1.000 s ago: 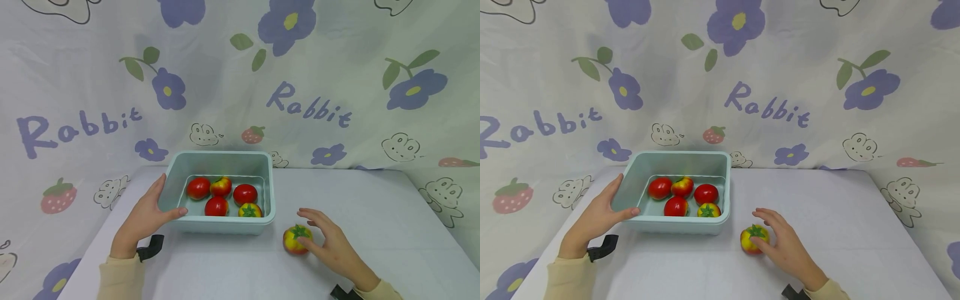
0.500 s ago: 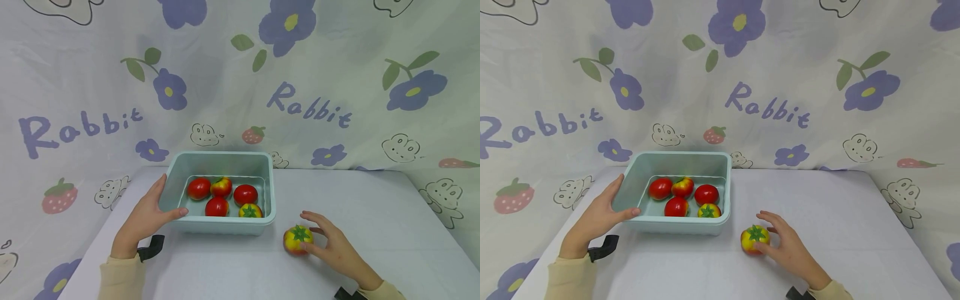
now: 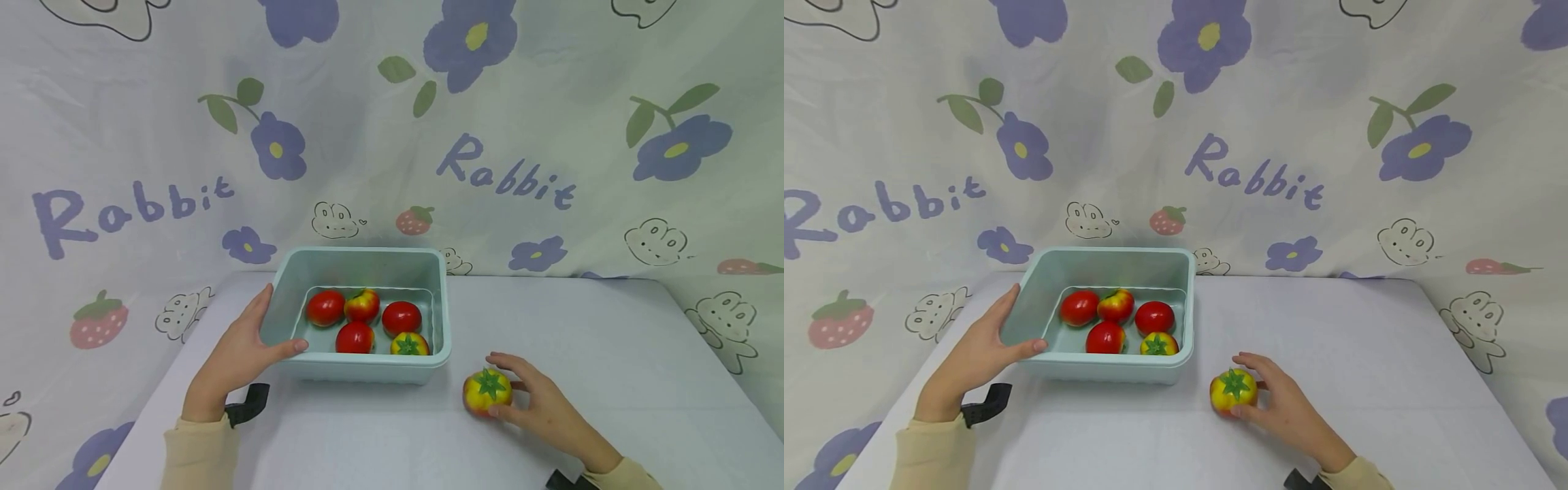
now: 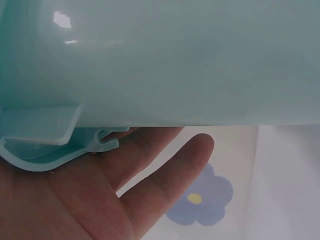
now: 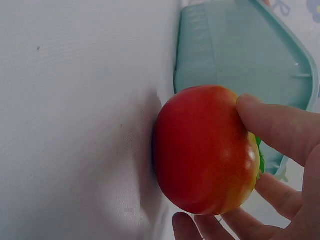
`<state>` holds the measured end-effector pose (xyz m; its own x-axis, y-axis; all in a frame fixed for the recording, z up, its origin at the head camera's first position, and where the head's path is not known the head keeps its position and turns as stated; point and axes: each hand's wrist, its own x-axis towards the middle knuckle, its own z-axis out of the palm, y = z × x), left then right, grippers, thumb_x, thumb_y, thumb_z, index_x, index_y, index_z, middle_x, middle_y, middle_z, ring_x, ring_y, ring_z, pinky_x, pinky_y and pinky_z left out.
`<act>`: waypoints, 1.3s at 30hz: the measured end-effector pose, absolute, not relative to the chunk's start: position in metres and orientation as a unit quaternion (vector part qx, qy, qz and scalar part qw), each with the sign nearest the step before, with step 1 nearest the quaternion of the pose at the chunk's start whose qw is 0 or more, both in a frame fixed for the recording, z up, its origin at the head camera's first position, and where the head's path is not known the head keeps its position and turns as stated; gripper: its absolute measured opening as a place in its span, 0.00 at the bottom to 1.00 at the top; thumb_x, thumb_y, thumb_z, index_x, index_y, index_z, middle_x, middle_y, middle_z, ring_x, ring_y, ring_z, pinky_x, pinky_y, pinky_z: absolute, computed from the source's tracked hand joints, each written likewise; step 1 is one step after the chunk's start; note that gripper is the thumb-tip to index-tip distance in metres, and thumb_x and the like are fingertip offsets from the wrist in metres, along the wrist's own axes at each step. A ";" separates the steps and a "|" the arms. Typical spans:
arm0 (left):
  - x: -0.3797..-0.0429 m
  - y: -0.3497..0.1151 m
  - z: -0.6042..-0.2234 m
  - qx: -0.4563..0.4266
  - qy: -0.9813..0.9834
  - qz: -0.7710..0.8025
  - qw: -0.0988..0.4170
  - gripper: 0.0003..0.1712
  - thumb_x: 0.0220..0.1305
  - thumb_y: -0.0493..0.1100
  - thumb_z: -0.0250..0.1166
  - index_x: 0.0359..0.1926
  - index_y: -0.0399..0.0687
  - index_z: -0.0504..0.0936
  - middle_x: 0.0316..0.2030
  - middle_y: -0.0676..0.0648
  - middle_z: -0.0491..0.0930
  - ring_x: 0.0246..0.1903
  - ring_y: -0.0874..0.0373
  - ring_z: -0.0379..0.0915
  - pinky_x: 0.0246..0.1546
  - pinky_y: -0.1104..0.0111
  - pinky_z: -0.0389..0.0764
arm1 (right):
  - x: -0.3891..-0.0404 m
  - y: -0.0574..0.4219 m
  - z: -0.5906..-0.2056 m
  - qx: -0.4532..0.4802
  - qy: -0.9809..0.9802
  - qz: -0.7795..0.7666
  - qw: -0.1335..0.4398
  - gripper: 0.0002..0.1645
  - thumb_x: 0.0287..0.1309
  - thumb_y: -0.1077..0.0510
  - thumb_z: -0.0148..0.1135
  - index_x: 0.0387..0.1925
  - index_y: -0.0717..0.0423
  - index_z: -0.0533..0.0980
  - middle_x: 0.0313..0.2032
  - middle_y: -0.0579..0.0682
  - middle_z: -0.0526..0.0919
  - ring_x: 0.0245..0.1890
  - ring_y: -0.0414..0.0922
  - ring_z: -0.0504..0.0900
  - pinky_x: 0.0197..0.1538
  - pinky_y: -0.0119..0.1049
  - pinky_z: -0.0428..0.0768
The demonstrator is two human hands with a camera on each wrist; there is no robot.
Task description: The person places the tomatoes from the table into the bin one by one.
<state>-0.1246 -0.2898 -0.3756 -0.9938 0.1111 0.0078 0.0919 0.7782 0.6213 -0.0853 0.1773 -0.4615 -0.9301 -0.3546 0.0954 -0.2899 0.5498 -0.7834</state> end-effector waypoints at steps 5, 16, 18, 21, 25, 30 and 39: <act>-0.125 -0.290 -0.376 0.054 0.942 0.331 0.014 0.70 0.55 0.66 0.72 0.80 0.41 0.37 0.78 0.35 0.44 0.73 0.32 0.47 0.63 0.29 0.57 | -0.085 0.178 -0.462 -0.191 0.880 -0.432 0.057 0.41 0.53 0.46 0.76 0.65 0.52 0.71 0.63 0.50 0.76 0.61 0.55 0.75 0.52 0.41 0.84; -0.125 -0.290 -0.376 0.052 0.944 0.326 0.012 0.70 0.55 0.66 0.72 0.80 0.41 0.38 0.78 0.35 0.44 0.73 0.31 0.48 0.62 0.29 0.58 | -0.085 0.177 -0.462 -0.198 0.879 -0.431 0.042 0.36 0.54 0.43 0.75 0.62 0.49 0.74 0.61 0.49 0.78 0.57 0.50 0.77 0.49 0.35 0.84; -0.125 -0.290 -0.376 0.053 0.943 0.327 0.010 0.69 0.55 0.65 0.72 0.80 0.41 0.38 0.78 0.35 0.45 0.73 0.31 0.48 0.62 0.29 0.58 | -0.085 0.177 -0.461 -0.196 0.880 -0.432 0.034 0.36 0.54 0.43 0.75 0.62 0.49 0.74 0.61 0.48 0.78 0.58 0.49 0.77 0.49 0.34 0.84; -0.125 -0.290 -0.377 0.055 0.942 0.330 0.008 0.69 0.56 0.65 0.72 0.80 0.42 0.38 0.78 0.35 0.45 0.72 0.32 0.49 0.62 0.29 0.58 | -0.085 0.176 -0.459 -0.191 0.881 -0.432 0.021 0.36 0.53 0.44 0.76 0.61 0.49 0.75 0.61 0.48 0.78 0.58 0.49 0.77 0.49 0.34 0.84; -0.124 -0.290 -0.377 0.057 0.942 0.330 0.005 0.69 0.55 0.66 0.72 0.80 0.43 0.38 0.78 0.35 0.46 0.72 0.32 0.50 0.62 0.29 0.59 | -0.085 0.176 -0.454 -0.187 0.881 -0.435 0.003 0.37 0.52 0.45 0.77 0.62 0.49 0.75 0.61 0.48 0.78 0.58 0.50 0.77 0.49 0.34 0.84; -0.125 -0.290 -0.377 0.056 0.943 0.329 0.007 0.69 0.56 0.65 0.72 0.80 0.42 0.38 0.78 0.35 0.46 0.72 0.32 0.50 0.62 0.29 0.59 | -0.086 0.177 -0.445 -0.184 0.882 -0.433 -0.014 0.36 0.52 0.47 0.78 0.62 0.43 0.74 0.62 0.47 0.78 0.59 0.50 0.77 0.49 0.36 0.84; -0.125 -0.290 -0.377 0.055 0.942 0.331 0.009 0.69 0.56 0.65 0.72 0.80 0.43 0.38 0.78 0.35 0.46 0.72 0.32 0.50 0.62 0.29 0.59 | -0.090 0.178 -0.435 -0.199 0.878 -0.431 -0.055 0.37 0.54 0.50 0.77 0.64 0.38 0.72 0.63 0.47 0.77 0.59 0.47 0.77 0.50 0.37 0.84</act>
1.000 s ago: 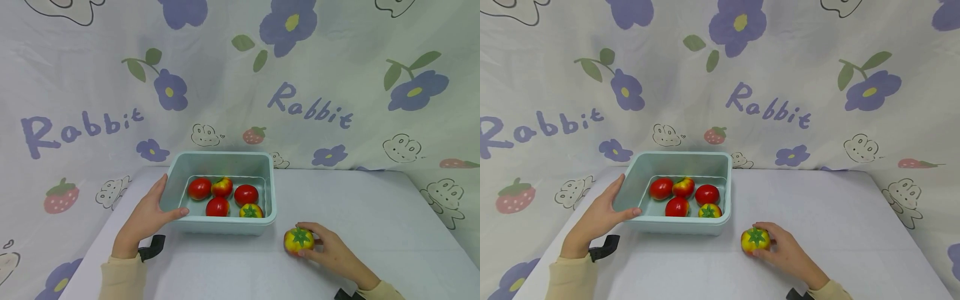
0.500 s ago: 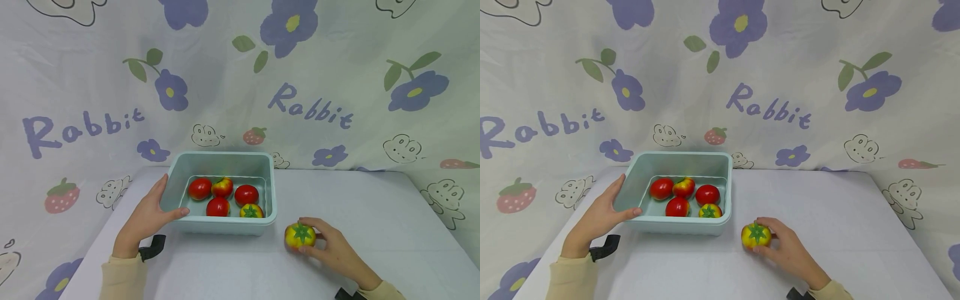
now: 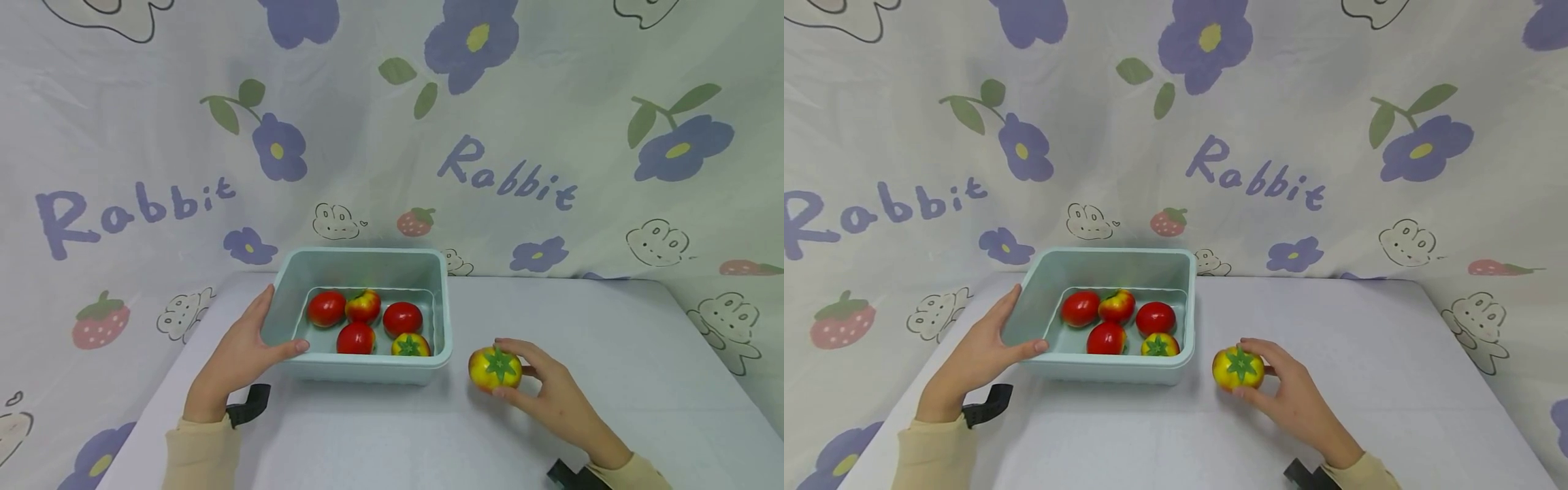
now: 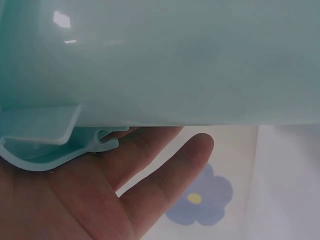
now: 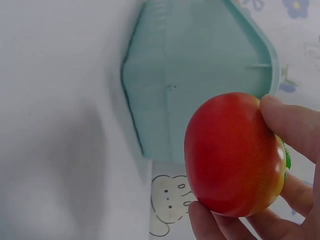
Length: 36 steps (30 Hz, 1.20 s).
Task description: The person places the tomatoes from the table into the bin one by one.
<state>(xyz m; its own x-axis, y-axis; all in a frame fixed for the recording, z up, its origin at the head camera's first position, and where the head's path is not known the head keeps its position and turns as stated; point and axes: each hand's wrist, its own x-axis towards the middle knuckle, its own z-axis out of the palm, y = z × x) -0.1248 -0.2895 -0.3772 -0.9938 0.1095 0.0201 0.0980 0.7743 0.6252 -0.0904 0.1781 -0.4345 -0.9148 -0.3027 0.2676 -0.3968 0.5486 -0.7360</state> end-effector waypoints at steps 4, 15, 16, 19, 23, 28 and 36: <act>-0.125 -0.290 -0.378 0.056 0.941 0.333 0.006 0.69 0.55 0.65 0.72 0.81 0.45 0.38 0.78 0.36 0.47 0.71 0.33 0.52 0.62 0.29 0.60 | -0.092 0.177 -0.431 0.203 -0.876 0.432 0.067 0.37 0.54 0.51 0.77 0.65 0.38 0.72 0.63 0.47 0.77 0.59 0.47 0.77 0.50 0.36 0.84; -0.125 -0.289 -0.378 0.052 0.943 0.329 0.007 0.69 0.55 0.66 0.72 0.81 0.44 0.38 0.78 0.36 0.46 0.71 0.32 0.51 0.61 0.29 0.60 | -0.097 0.171 -0.411 0.214 -0.871 0.427 0.112 0.40 0.52 0.57 0.78 0.65 0.39 0.72 0.64 0.45 0.76 0.60 0.35 0.74 0.52 0.33 0.83; -0.125 -0.290 -0.378 0.051 0.943 0.328 0.008 0.69 0.55 0.66 0.72 0.80 0.43 0.38 0.78 0.35 0.46 0.72 0.32 0.50 0.61 0.29 0.60 | -0.097 0.170 -0.410 0.215 -0.870 0.429 0.114 0.40 0.52 0.57 0.78 0.65 0.39 0.72 0.64 0.44 0.76 0.60 0.35 0.74 0.52 0.33 0.83; -0.125 -0.290 -0.378 0.052 0.944 0.326 0.008 0.69 0.55 0.66 0.72 0.80 0.42 0.38 0.78 0.35 0.46 0.72 0.31 0.50 0.61 0.29 0.59 | -0.099 0.167 -0.406 0.216 -0.866 0.435 0.117 0.40 0.52 0.58 0.78 0.65 0.40 0.72 0.64 0.44 0.76 0.60 0.36 0.74 0.53 0.30 0.82; -0.125 -0.289 -0.378 0.053 0.944 0.326 0.006 0.69 0.55 0.66 0.72 0.80 0.41 0.38 0.78 0.34 0.46 0.72 0.31 0.50 0.61 0.29 0.59 | -0.101 0.163 -0.400 0.218 -0.861 0.441 0.126 0.39 0.52 0.59 0.78 0.65 0.41 0.73 0.64 0.44 0.76 0.60 0.38 0.75 0.53 0.27 0.80; -0.125 -0.289 -0.377 0.050 0.944 0.325 0.010 0.70 0.55 0.66 0.72 0.80 0.41 0.38 0.78 0.34 0.46 0.72 0.31 0.50 0.61 0.29 0.59 | -0.105 0.158 -0.393 0.218 -0.849 0.463 0.130 0.39 0.52 0.61 0.77 0.65 0.42 0.73 0.65 0.44 0.75 0.61 0.37 0.74 0.54 0.24 0.79; -0.125 -0.289 -0.377 0.047 0.946 0.320 0.011 0.70 0.55 0.67 0.72 0.80 0.41 0.38 0.78 0.34 0.46 0.72 0.31 0.50 0.61 0.28 0.59 | -0.109 0.145 -0.383 0.228 -0.837 0.479 0.133 0.38 0.52 0.63 0.77 0.65 0.47 0.74 0.65 0.44 0.75 0.61 0.40 0.74 0.55 0.24 0.78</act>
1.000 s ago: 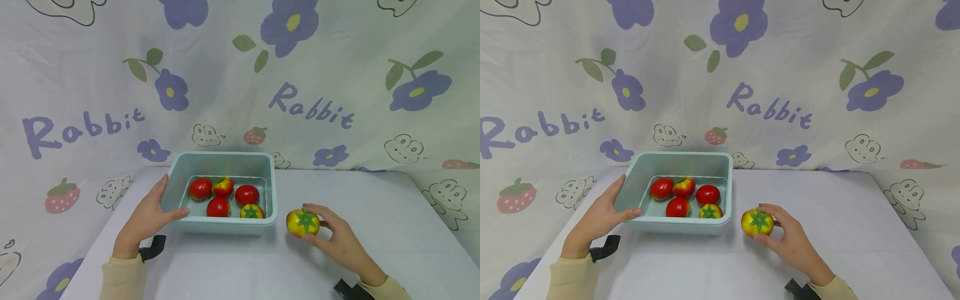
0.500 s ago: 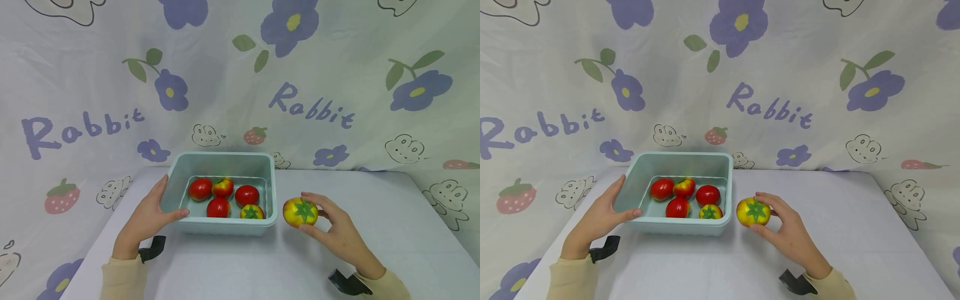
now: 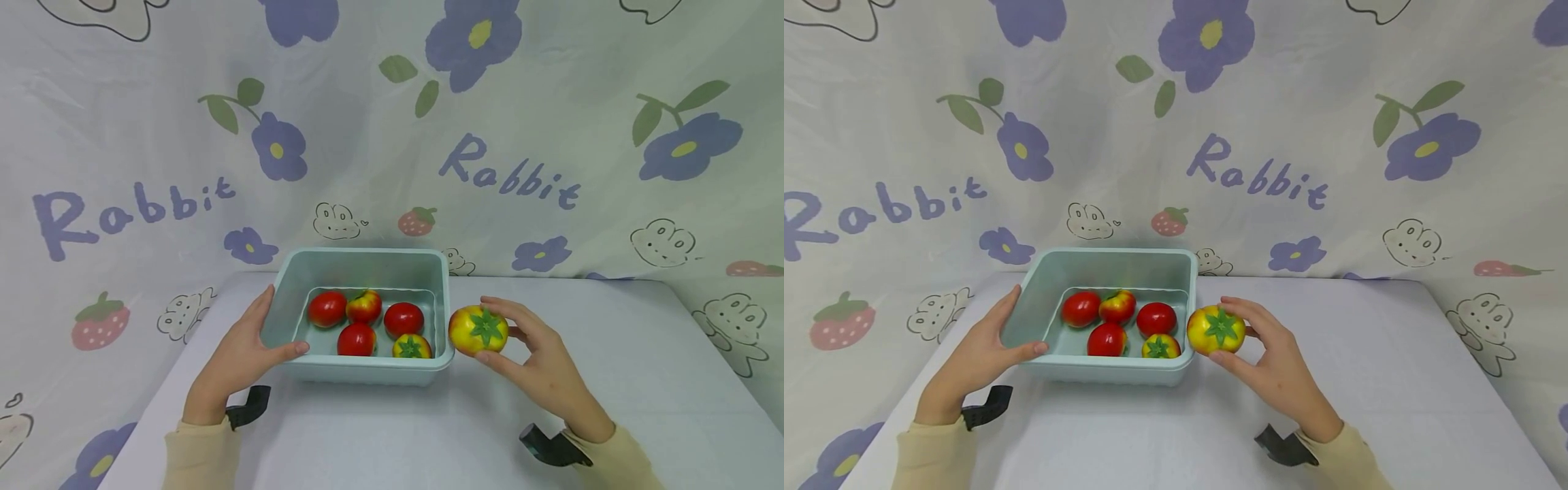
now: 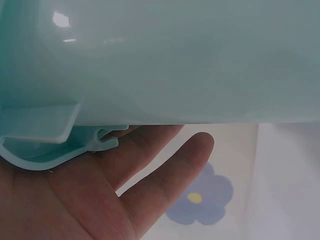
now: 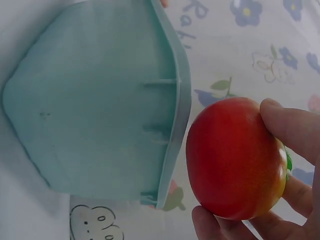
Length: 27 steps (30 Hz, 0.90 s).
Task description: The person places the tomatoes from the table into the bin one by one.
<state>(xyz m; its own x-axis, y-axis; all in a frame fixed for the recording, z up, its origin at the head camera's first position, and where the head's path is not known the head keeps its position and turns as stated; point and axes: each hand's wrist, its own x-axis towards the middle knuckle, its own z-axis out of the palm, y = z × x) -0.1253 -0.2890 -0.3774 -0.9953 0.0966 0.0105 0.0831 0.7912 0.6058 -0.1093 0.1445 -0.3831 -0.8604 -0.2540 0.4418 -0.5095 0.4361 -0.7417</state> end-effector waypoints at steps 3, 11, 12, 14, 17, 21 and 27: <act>-0.125 -0.289 -0.377 0.048 0.946 0.320 0.009 0.70 0.55 0.67 0.72 0.80 0.40 0.38 0.78 0.34 0.46 0.72 0.31 0.49 0.61 0.28 0.59 | -0.111 0.138 -0.380 0.230 -0.833 0.484 0.134 0.37 0.52 0.62 0.77 0.64 0.46 0.74 0.65 0.44 0.75 0.61 0.42 0.75 0.55 0.25 0.79; -0.125 -0.289 -0.377 0.051 0.945 0.324 0.010 0.70 0.55 0.66 0.72 0.80 0.40 0.38 0.78 0.34 0.45 0.73 0.31 0.48 0.62 0.29 0.58 | -0.115 0.121 -0.376 0.233 -0.831 0.487 0.131 0.38 0.52 0.59 0.78 0.64 0.48 0.74 0.65 0.42 0.74 0.62 0.42 0.74 0.56 0.30 0.80; -0.125 -0.289 -0.377 0.050 0.945 0.324 0.011 0.70 0.55 0.66 0.72 0.80 0.40 0.38 0.78 0.34 0.45 0.73 0.31 0.48 0.62 0.29 0.58 | -0.116 0.119 -0.376 0.235 -0.831 0.488 0.131 0.38 0.52 0.59 0.78 0.64 0.48 0.74 0.65 0.42 0.74 0.63 0.42 0.74 0.56 0.31 0.80; -0.125 -0.289 -0.377 0.048 0.945 0.324 0.013 0.70 0.55 0.67 0.72 0.80 0.40 0.38 0.78 0.34 0.45 0.73 0.31 0.47 0.62 0.29 0.58 | -0.118 0.115 -0.377 0.241 -0.827 0.491 0.130 0.37 0.52 0.59 0.78 0.64 0.49 0.74 0.65 0.44 0.74 0.62 0.43 0.74 0.56 0.33 0.81; -0.125 -0.289 -0.377 0.047 0.944 0.326 0.015 0.70 0.55 0.66 0.72 0.80 0.40 0.38 0.78 0.34 0.45 0.73 0.31 0.47 0.61 0.29 0.58 | -0.120 0.110 -0.377 0.251 -0.821 0.497 0.127 0.36 0.54 0.58 0.77 0.65 0.49 0.74 0.65 0.46 0.74 0.62 0.45 0.75 0.56 0.37 0.81; -0.125 -0.288 -0.377 0.048 0.944 0.327 0.015 0.70 0.55 0.66 0.72 0.80 0.41 0.38 0.78 0.34 0.45 0.73 0.31 0.48 0.61 0.28 0.59 | -0.123 0.103 -0.379 0.259 -0.814 0.505 0.120 0.36 0.54 0.57 0.77 0.65 0.47 0.74 0.66 0.46 0.74 0.63 0.44 0.74 0.57 0.40 0.81; -0.125 -0.289 -0.377 0.051 0.944 0.327 0.012 0.70 0.55 0.66 0.72 0.80 0.41 0.38 0.78 0.35 0.45 0.73 0.31 0.48 0.61 0.28 0.58 | -0.127 0.093 -0.381 0.272 -0.810 0.504 0.126 0.36 0.54 0.56 0.77 0.64 0.47 0.74 0.65 0.46 0.74 0.62 0.44 0.75 0.56 0.41 0.82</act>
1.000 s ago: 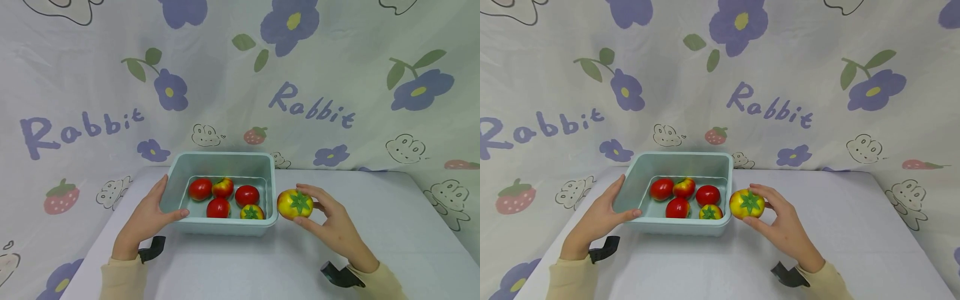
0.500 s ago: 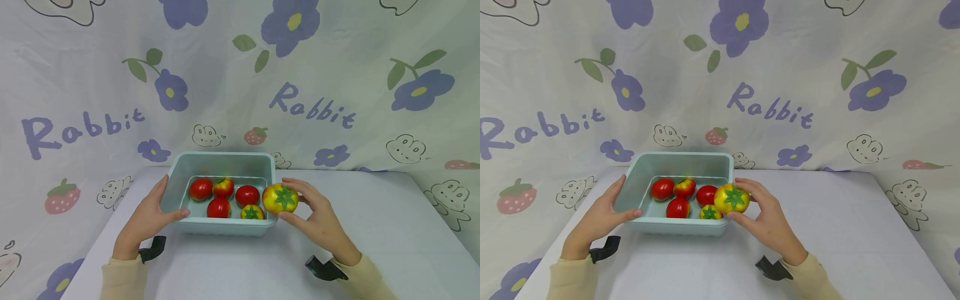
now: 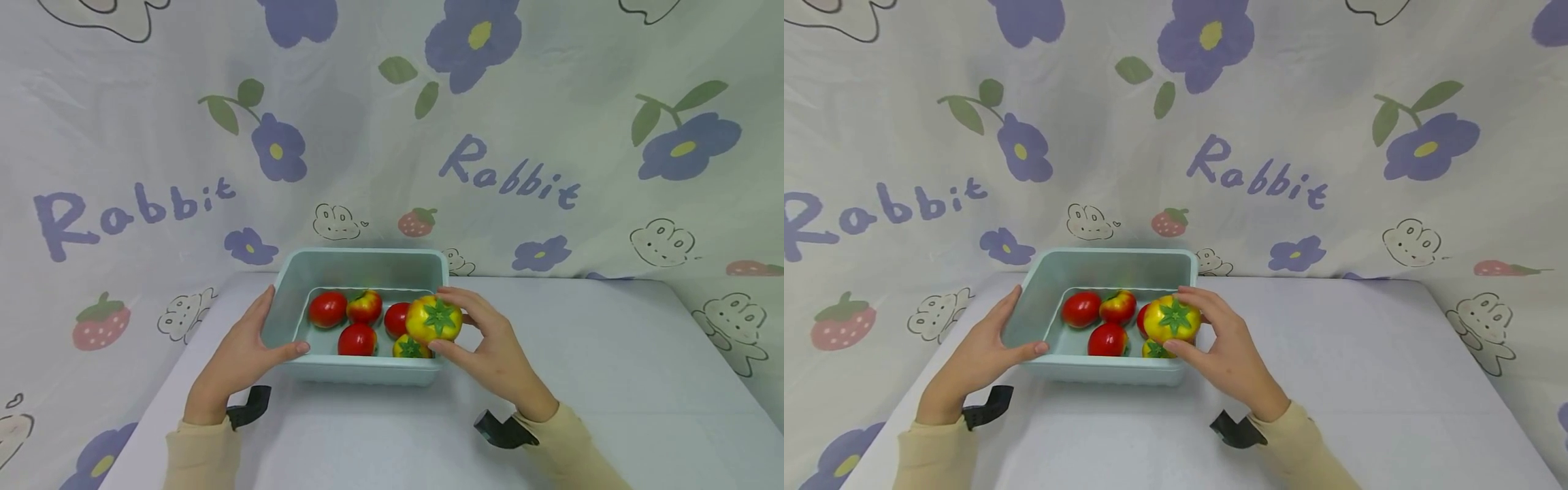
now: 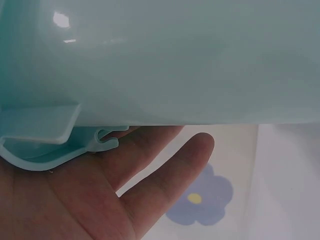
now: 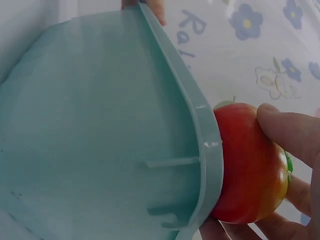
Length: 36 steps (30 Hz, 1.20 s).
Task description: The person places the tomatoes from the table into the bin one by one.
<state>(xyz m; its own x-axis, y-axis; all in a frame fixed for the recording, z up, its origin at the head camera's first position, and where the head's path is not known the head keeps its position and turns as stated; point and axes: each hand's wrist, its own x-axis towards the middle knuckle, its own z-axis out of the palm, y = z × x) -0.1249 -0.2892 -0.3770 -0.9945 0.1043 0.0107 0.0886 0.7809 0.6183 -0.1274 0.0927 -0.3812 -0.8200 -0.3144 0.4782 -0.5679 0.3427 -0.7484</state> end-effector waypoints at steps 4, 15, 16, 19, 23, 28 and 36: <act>-0.124 -0.290 -0.376 0.053 0.943 0.327 0.010 0.69 0.56 0.64 0.72 0.80 0.40 0.38 0.78 0.35 0.45 0.73 0.31 0.47 0.62 0.29 0.58 | -0.129 0.087 -0.382 0.282 -0.803 0.507 0.133 0.36 0.54 0.57 0.77 0.64 0.49 0.74 0.66 0.46 0.74 0.62 0.45 0.75 0.55 0.42 0.82; -0.122 -0.292 -0.376 0.052 0.944 0.325 0.011 0.69 0.56 0.64 0.72 0.80 0.39 0.39 0.78 0.34 0.45 0.73 0.31 0.48 0.61 0.29 0.59 | -0.130 0.072 -0.381 0.286 -0.807 0.502 0.122 0.34 0.55 0.54 0.76 0.63 0.50 0.74 0.66 0.46 0.73 0.62 0.45 0.75 0.54 0.39 0.82; -0.122 -0.293 -0.376 0.053 0.944 0.325 0.011 0.69 0.56 0.64 0.72 0.80 0.39 0.39 0.78 0.34 0.45 0.73 0.31 0.48 0.61 0.29 0.59 | -0.131 0.070 -0.381 0.287 -0.808 0.500 0.121 0.34 0.55 0.54 0.76 0.63 0.50 0.74 0.66 0.46 0.73 0.62 0.45 0.75 0.55 0.39 0.82; -0.123 -0.293 -0.377 0.056 0.944 0.325 0.009 0.69 0.56 0.65 0.72 0.80 0.39 0.38 0.78 0.34 0.44 0.73 0.31 0.47 0.62 0.29 0.58 | -0.132 0.066 -0.381 0.292 -0.808 0.498 0.117 0.34 0.55 0.55 0.77 0.63 0.51 0.74 0.67 0.46 0.73 0.64 0.46 0.73 0.59 0.41 0.80; -0.123 -0.294 -0.378 0.056 0.944 0.325 0.006 0.69 0.56 0.64 0.72 0.80 0.39 0.38 0.78 0.35 0.44 0.73 0.32 0.48 0.63 0.29 0.58 | -0.135 0.060 -0.382 0.297 -0.816 0.483 0.111 0.34 0.56 0.53 0.76 0.63 0.50 0.74 0.67 0.47 0.72 0.67 0.46 0.70 0.65 0.45 0.75; -0.122 -0.294 -0.378 0.053 0.944 0.326 0.007 0.69 0.56 0.65 0.72 0.80 0.40 0.38 0.78 0.35 0.44 0.72 0.32 0.49 0.62 0.29 0.59 | -0.137 0.051 -0.384 0.295 -0.824 0.472 0.099 0.35 0.56 0.53 0.76 0.64 0.49 0.74 0.68 0.47 0.71 0.67 0.47 0.70 0.64 0.47 0.76; -0.123 -0.292 -0.376 0.050 0.944 0.325 0.013 0.69 0.56 0.64 0.72 0.80 0.40 0.38 0.78 0.34 0.44 0.73 0.31 0.48 0.61 0.28 0.59 | -0.138 0.045 -0.385 0.294 -0.838 0.450 0.093 0.35 0.55 0.53 0.76 0.64 0.49 0.75 0.67 0.48 0.72 0.66 0.47 0.72 0.63 0.44 0.77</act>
